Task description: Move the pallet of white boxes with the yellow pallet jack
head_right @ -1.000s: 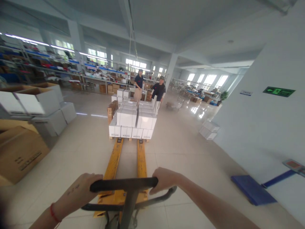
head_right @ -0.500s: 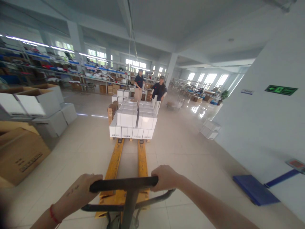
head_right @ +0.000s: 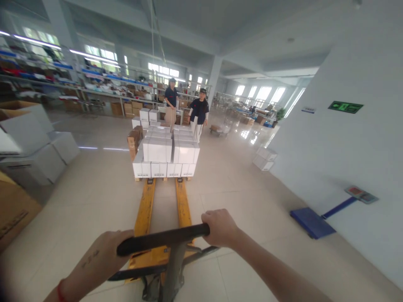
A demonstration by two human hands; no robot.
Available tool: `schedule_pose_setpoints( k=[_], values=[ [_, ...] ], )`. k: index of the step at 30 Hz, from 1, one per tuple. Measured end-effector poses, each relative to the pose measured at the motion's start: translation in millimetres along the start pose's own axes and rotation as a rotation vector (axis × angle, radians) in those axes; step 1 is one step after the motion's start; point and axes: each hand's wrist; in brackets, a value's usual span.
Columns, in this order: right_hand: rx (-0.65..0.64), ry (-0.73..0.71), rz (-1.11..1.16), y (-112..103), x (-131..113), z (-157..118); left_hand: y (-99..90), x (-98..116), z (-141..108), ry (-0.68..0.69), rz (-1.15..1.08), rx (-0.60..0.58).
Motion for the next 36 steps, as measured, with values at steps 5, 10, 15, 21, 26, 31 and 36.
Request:
schedule_pose_setpoints(
  k=[5, 10, 15, 21, 26, 31, 36],
  values=[
    [-0.037, 0.032, -0.043, -2.4, 7.1, 23.9, -4.3, -8.2, 25.4, -0.001, -0.028, 0.0],
    [-0.021, -0.011, -0.046, -4.0, 17.9, 58.0, -11.9, -18.3, 54.1, -0.043, -0.011, 0.079],
    [-0.031, -0.064, -0.05, -3.0, 57.4, 99.7, -14.7, -0.9, 79.9, -0.132, -0.022, 0.086],
    [-0.02, -0.136, -0.103, -12.2, 86.6, 150.8, -22.5, -4.6, 121.8, -0.134, 0.011, 0.14],
    [-0.002, -0.136, -0.115, -17.4, 97.3, 194.6, -35.9, -28.7, 164.9, -0.089, -0.027, 0.195],
    [-0.011, -0.109, -0.132, -22.8, 109.6, 239.6, -50.7, -47.3, 212.4, -0.002, -0.066, 0.215],
    [-0.014, -0.07, -0.137, -27.8, 114.9, 282.4, -72.9, -65.8, 258.8, 0.009, 0.007, 0.18]
  ],
)
Point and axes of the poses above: each hand's wrist, its own z-axis towards the middle knuckle, its own y-axis out of the palm, x = y × z, and after that the axes turned 10 degrees about -y, right-handed
